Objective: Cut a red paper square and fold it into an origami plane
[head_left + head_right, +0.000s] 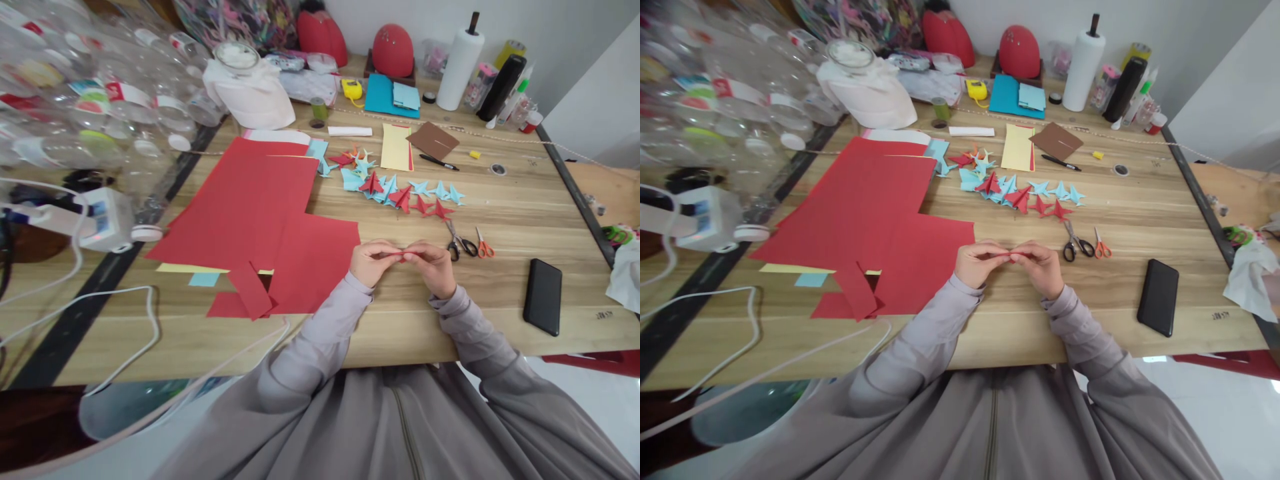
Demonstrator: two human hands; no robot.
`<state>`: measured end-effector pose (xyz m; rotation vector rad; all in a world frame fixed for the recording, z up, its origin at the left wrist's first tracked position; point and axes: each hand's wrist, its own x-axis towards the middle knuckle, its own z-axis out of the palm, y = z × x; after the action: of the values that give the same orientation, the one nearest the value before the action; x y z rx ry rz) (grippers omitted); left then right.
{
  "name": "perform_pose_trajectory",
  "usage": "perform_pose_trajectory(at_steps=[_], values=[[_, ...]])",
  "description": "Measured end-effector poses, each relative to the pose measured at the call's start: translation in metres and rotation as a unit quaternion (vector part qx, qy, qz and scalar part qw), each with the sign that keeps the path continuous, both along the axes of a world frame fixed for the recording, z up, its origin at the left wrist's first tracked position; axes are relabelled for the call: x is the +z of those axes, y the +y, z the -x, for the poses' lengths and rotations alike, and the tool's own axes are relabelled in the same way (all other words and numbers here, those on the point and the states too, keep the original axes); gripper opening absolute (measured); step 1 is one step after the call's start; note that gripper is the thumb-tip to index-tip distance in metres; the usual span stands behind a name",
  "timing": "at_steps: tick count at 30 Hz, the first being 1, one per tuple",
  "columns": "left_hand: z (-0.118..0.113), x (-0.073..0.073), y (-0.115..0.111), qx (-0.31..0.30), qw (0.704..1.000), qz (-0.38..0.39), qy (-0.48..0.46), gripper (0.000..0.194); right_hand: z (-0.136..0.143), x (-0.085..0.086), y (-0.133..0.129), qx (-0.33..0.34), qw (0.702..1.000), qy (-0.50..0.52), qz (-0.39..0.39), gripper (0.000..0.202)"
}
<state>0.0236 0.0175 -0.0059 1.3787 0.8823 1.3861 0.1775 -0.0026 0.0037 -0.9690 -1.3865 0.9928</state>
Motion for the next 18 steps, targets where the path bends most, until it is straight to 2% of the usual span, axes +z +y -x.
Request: perform_pose_trajectory(at_steps=[9,18], values=[[0.0000,0.0074,-0.0029,-0.012,1.000,0.011,0.025,0.013,-0.0017,-0.0002,0.0004,-0.019,1.000,-0.014,0.005,0.003],[0.0004,0.0003,-0.0028,-0.002,0.998,0.041,0.046,0.013,0.0001,-0.0016,0.0016,-0.026,0.998,0.008,0.050,0.013]])
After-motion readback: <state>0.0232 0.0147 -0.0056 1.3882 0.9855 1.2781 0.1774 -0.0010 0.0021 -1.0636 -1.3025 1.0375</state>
